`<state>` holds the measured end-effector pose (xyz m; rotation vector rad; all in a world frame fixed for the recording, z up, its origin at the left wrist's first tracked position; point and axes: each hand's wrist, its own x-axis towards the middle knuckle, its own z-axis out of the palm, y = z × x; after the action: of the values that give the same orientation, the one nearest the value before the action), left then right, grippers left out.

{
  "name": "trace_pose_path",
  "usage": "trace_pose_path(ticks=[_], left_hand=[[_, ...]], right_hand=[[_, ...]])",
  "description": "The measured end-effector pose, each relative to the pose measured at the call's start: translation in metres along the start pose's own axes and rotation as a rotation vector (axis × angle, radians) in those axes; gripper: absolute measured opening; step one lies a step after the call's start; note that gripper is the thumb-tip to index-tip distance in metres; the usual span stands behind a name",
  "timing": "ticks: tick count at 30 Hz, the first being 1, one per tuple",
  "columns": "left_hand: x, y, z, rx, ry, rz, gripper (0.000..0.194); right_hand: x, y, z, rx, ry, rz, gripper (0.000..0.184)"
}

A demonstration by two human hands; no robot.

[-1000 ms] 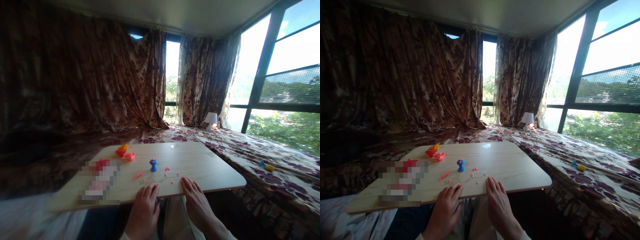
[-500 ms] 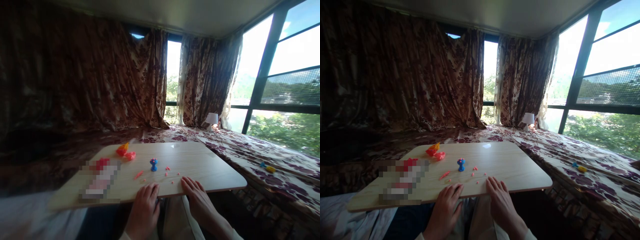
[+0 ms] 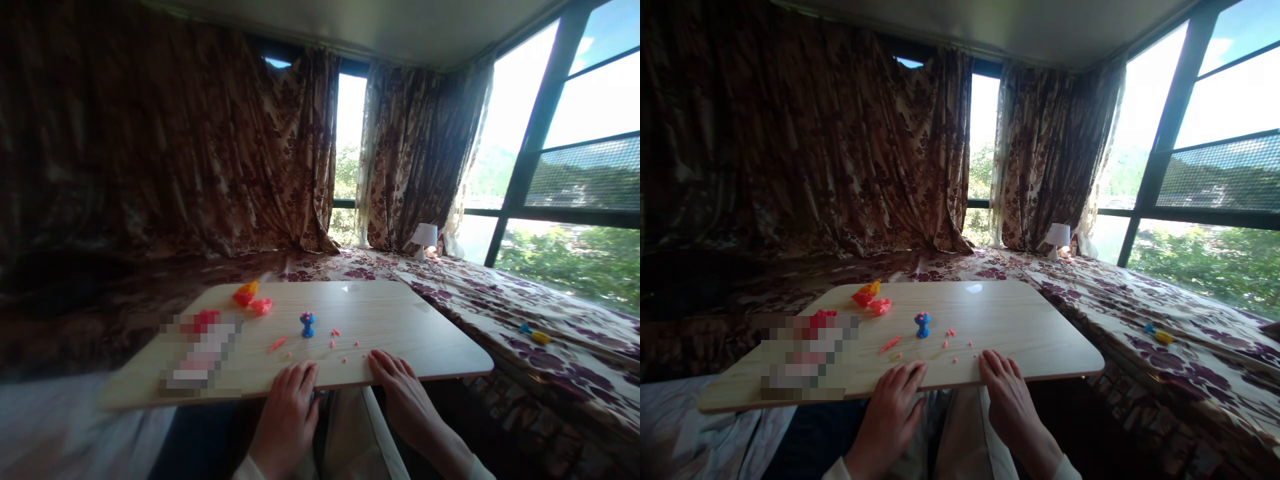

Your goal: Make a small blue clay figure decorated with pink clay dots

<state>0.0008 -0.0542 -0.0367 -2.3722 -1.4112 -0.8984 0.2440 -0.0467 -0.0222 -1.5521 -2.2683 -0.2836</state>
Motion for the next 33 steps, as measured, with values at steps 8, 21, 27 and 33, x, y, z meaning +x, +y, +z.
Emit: trace_pose_path(ticks=[8, 21, 27, 33], left_hand=[[0.007, 0.002, -0.010, -0.129, -0.018, -0.017, 0.036], [0.084, 0.050, -0.001, -0.243, -0.079, 0.117, 0.027], [0.104, 0.053, 0.013, -0.228, -0.207, 0.158, 0.016], [0.109, 0.055, 0.014, -0.215, -0.238, 0.144, 0.015]], right_hand=[[-0.003, -0.004, 0.000, -0.148, -0.064, 0.010, 0.075], [-0.011, 0.000, 0.009, -0.051, 0.077, -0.029, 0.064], [-0.015, -0.004, 0.005, -0.049, 0.073, -0.008, 0.066], [-0.010, -0.011, -0.005, -0.029, 0.047, 0.017, 0.063]])
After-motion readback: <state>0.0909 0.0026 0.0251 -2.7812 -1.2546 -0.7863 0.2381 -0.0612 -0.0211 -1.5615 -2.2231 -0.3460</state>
